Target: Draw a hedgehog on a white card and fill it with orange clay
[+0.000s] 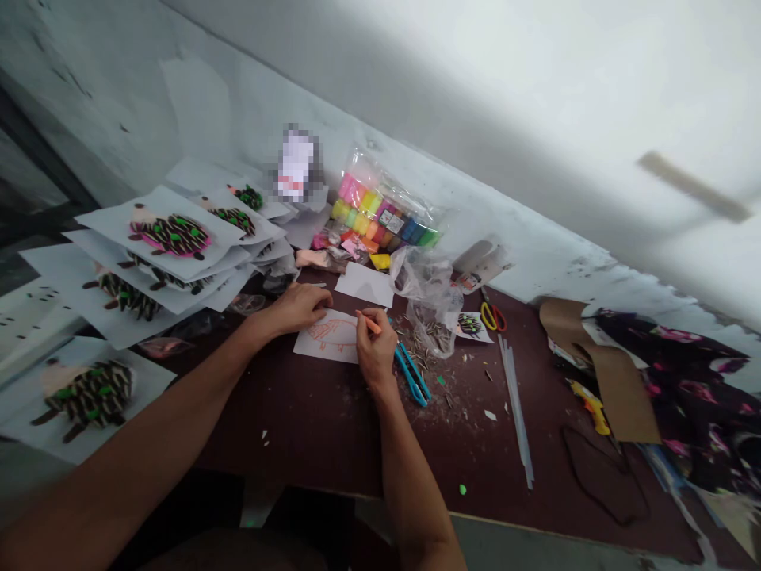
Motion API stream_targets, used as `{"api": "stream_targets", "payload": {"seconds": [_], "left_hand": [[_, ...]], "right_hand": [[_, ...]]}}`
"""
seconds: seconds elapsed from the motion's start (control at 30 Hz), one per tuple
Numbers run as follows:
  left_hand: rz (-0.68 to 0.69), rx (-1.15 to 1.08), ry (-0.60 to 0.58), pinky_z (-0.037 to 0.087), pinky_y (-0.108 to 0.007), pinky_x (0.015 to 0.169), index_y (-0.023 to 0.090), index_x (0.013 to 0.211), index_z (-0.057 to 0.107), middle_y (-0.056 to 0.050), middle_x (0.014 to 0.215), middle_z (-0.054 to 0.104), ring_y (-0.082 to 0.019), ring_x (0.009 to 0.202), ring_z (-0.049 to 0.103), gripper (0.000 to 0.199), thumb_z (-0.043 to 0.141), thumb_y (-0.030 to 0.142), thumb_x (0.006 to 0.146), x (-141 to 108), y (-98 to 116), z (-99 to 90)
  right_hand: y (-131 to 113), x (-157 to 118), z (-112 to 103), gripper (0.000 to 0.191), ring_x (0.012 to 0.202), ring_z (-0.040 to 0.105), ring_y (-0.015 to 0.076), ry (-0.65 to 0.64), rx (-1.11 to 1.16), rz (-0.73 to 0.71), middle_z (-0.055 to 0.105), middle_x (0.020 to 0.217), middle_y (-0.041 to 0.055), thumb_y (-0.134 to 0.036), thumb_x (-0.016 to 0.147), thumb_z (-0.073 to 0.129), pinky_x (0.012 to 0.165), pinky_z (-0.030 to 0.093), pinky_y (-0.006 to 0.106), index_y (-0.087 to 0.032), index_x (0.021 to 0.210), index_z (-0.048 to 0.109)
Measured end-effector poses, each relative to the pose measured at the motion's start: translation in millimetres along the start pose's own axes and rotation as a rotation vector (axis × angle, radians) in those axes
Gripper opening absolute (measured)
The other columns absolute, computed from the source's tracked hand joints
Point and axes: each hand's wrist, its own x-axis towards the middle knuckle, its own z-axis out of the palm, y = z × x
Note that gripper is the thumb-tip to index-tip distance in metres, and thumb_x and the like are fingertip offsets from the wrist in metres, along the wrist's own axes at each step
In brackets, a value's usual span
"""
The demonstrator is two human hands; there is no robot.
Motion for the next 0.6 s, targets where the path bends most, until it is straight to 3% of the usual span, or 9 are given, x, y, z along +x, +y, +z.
{"api": "stream_targets", "payload": {"seconds": [0.1, 0.27, 0.4, 0.6], "left_hand": [[-0.001, 0.012, -0.001, 0.044, -0.034, 0.081, 0.019, 0.092, 0.07, -0.007, 0.096, 0.073, -0.023, 0.092, 0.065, 0.02, 0.054, 0.016, 0.082, 0.1, 1.1, -0.2], [0.001, 0.045, 0.029, 0.044, -0.037, 0.083, 0.019, 0.089, 0.07, -0.009, 0.098, 0.071, -0.025, 0.095, 0.063, 0.018, 0.053, 0.016, 0.084, -0.8, 4.3, 2.3], [0.008, 0.125, 0.072, 0.043, -0.036, 0.084, 0.019, 0.087, 0.07, -0.01, 0.102, 0.068, -0.026, 0.102, 0.059, 0.018, 0.052, 0.016, 0.085, -0.9, 6.3, 6.2], [0.031, 0.126, 0.073, 0.041, -0.037, 0.084, 0.02, 0.09, 0.069, -0.01, 0.102, 0.066, -0.026, 0.102, 0.056, 0.019, 0.051, 0.015, 0.086, -0.5, 6.8, 9.9]], "right_hand": [[4.2, -0.9, 1.1, 0.026, 0.088, 0.067, 0.0191, -0.007, -0.028, -0.076, 0.072, 0.1, 0.0082, -0.035, 0.09, 0.052, 0.079, 0.051, 0.031, -0.018, 0.101, 0.067], [10.1, -3.2, 4.9, 0.029, 0.079, 0.068, 0.0188, -0.05, -0.078, -0.116, 0.073, 0.095, 0.0064, -0.034, 0.093, 0.047, 0.078, 0.054, 0.033, -0.021, 0.108, 0.068], [12.1, -3.9, 6.5, 0.03, 0.092, 0.068, 0.0221, -0.006, -0.173, -0.239, 0.072, 0.103, 0.0104, -0.031, 0.09, 0.048, 0.086, 0.053, 0.036, -0.019, 0.11, 0.068], [5.0, -7.4, 5.7, 0.04, 0.085, 0.063, 0.0217, -0.084, -0.35, -0.3, 0.065, 0.095, 0.0094, -0.035, 0.088, 0.058, 0.078, 0.052, 0.032, -0.019, 0.124, 0.062]]}}
